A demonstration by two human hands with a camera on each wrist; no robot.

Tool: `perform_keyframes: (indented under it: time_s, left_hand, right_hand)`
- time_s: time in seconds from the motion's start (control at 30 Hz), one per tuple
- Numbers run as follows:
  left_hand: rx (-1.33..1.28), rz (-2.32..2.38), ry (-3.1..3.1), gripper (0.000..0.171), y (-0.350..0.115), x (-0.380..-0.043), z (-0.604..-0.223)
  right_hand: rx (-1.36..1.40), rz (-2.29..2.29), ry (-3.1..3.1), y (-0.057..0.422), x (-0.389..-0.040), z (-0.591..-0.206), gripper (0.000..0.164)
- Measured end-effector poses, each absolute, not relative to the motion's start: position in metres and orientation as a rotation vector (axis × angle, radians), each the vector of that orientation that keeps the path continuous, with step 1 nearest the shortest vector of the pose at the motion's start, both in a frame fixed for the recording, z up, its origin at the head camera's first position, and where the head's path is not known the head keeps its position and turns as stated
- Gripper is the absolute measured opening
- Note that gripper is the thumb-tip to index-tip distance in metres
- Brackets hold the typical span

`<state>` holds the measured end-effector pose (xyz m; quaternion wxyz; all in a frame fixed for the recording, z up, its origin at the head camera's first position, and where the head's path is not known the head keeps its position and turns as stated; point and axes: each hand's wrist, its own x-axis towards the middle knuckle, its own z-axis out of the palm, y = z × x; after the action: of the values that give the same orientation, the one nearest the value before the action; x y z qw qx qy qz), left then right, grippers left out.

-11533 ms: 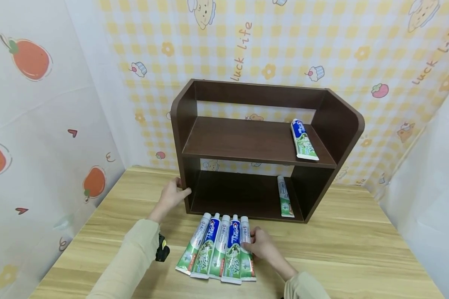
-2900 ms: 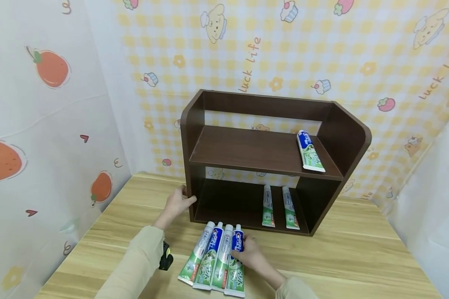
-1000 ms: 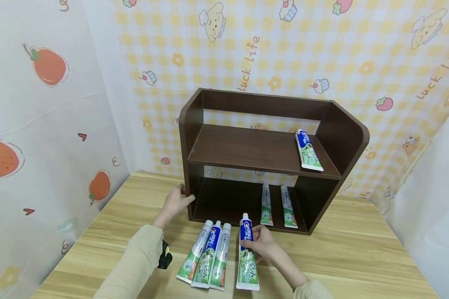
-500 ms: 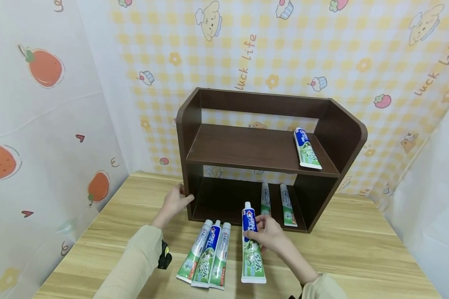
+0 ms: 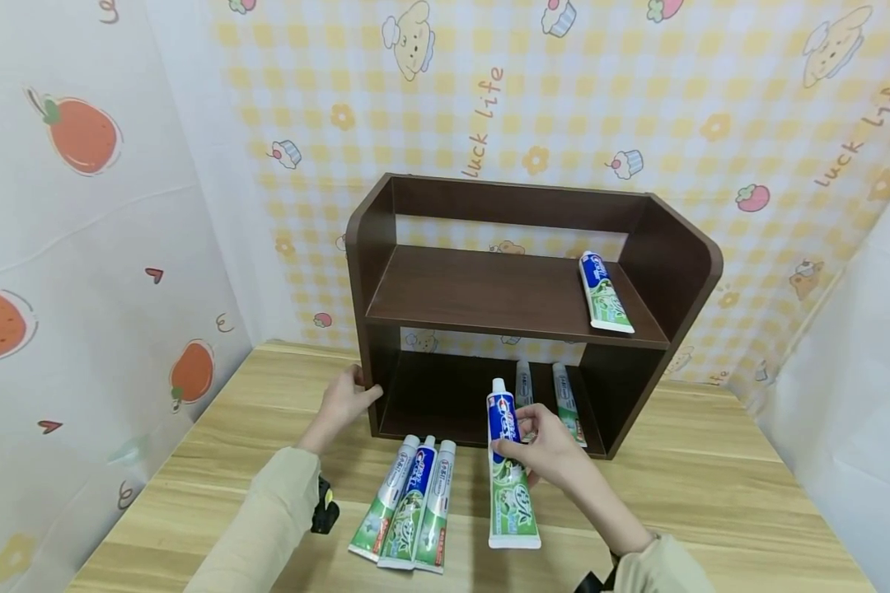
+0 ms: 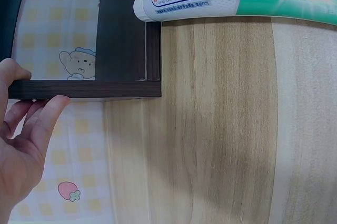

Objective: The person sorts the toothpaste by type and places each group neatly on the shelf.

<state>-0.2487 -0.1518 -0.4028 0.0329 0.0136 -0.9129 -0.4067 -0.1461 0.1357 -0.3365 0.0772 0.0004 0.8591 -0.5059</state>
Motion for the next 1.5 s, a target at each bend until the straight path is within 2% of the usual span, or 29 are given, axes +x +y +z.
perform_keyframes:
  time_s: [0.9, 1.5]
  left_hand:
    - [0.028, -1.269, -2.803, 0.024, -0.154, -0.249, -0.405]
    - [0.022, -1.273, -2.797, 0.022, -0.153, -0.248, -0.403]
  right_hand:
    - [-0.061, -1.436, 2.694, 0.154, -0.151, -0.275, 0.059]
    - [-0.147, -1.448, 2.680, 0.164, -0.185, -0.232, 0.063]
